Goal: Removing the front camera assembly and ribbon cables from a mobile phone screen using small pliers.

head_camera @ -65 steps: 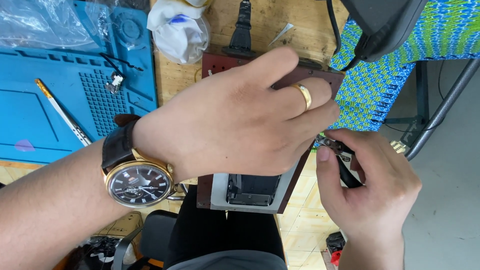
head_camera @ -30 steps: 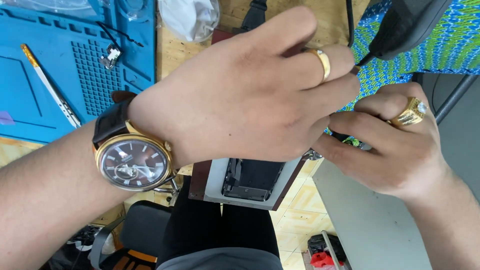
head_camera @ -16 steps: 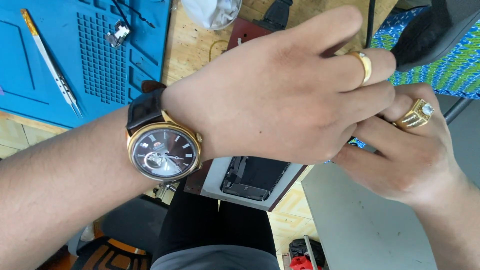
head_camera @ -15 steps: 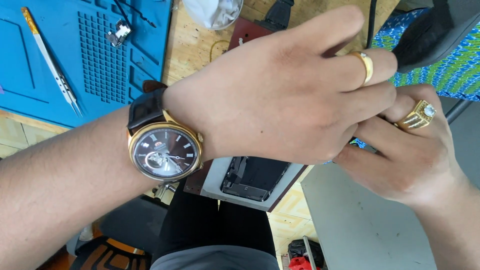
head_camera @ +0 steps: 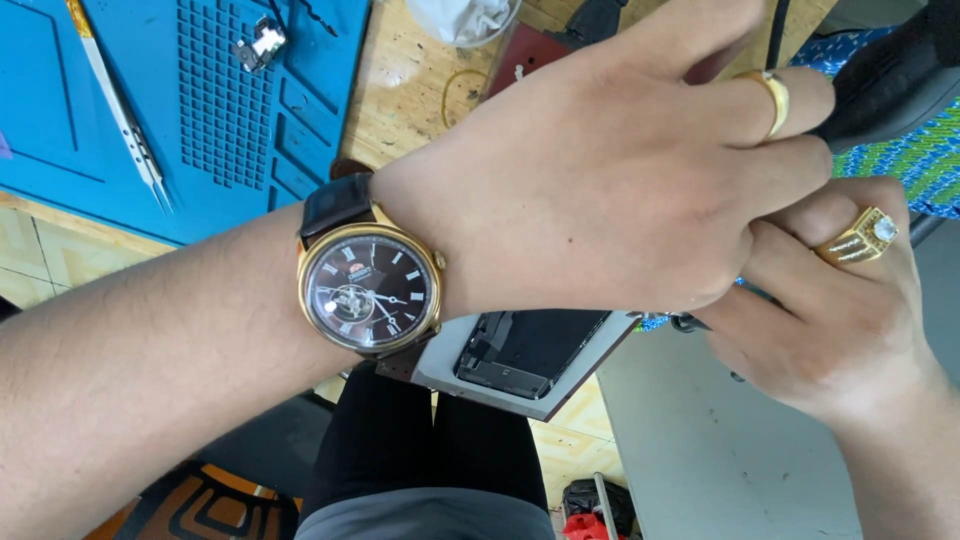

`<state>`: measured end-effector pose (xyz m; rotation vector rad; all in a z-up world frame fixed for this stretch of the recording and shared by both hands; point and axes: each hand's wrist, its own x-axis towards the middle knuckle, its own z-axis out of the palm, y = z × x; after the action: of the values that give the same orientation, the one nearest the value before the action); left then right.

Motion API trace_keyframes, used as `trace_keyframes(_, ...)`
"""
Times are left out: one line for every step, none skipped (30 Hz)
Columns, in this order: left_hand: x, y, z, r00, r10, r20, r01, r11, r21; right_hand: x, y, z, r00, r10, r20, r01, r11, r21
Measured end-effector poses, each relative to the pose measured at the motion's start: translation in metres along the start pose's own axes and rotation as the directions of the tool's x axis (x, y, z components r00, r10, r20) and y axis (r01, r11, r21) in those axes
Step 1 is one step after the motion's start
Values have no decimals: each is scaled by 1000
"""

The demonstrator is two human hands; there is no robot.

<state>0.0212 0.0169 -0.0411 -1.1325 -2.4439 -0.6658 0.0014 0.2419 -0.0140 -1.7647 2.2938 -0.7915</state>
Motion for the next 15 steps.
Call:
trace_keyframes(1, 0, -1, 1000, -1, 0, 1, 1000, 2, -7, 3, 2, 1000, -2, 0, 2, 1000, 0)
trace_keyframes(2, 0, -2, 1000, -13, 8, 12, 1000, 20, -15, 5, 5, 999, -51, 14, 51, 998, -45)
trace_keyframes(3, 0, -4, 1000, -24, 16, 24, 999, 39, -23, 7, 8, 995, -99, 29, 101, 991, -89)
trace_keyframes(3, 0, -3, 1000, -24, 17, 23, 999, 37, -26, 8, 8, 995, -97, 28, 99, 991, -88)
trace_keyframes(3, 0, -3, 999, -29, 16, 28, 999, 21, -29, 10, 9, 989, -133, 65, 142, 974, -174)
trace_keyframes(3, 0, -2, 999, -33, 14, 33, 999, 5, -32, 11, 9, 981, -165, 106, 188, 947, -259)
trace_keyframes(3, 1, -2, 999, -31, 13, 31, 1000, 5, -33, 11, 10, 981, -164, 106, 187, 947, -261)
trace_keyframes(3, 1, -4, 999, -42, 24, 41, 999, 25, -33, 10, 11, 986, -138, 90, 157, 951, -265)
trace_keyframes(3, 2, -5, 998, -53, 36, 51, 998, 45, -33, 9, 12, 991, -112, 73, 127, 955, -269)
trace_keyframes(3, 2, -5, 998, -51, 35, 50, 998, 45, -31, 7, 9, 991, -112, 72, 127, 954, -271)
trace_keyframes(3, 2, -5, 997, -61, 37, 59, 997, 51, -29, 4, 7, 995, -65, 74, 78, 978, -196)
trace_keyframes(3, 3, -5, 997, -73, 39, 71, 996, 57, -27, 2, 5, 997, -18, 79, 28, 993, -118)
trace_keyframes(3, 4, -5, 997, -74, 39, 71, 996, 56, -23, 0, 3, 997, -19, 80, 28, 993, -118)
trace_keyframes(2, 4, -6, 996, -78, 44, 76, 996, 51, -19, -1, 2, 998, -9, 64, 15, 996, -86)
trace_keyframes(2, 4, -6, 995, -82, 48, 80, 996, 45, -14, -2, 1, 999, 1, 49, 2, 999, -54)
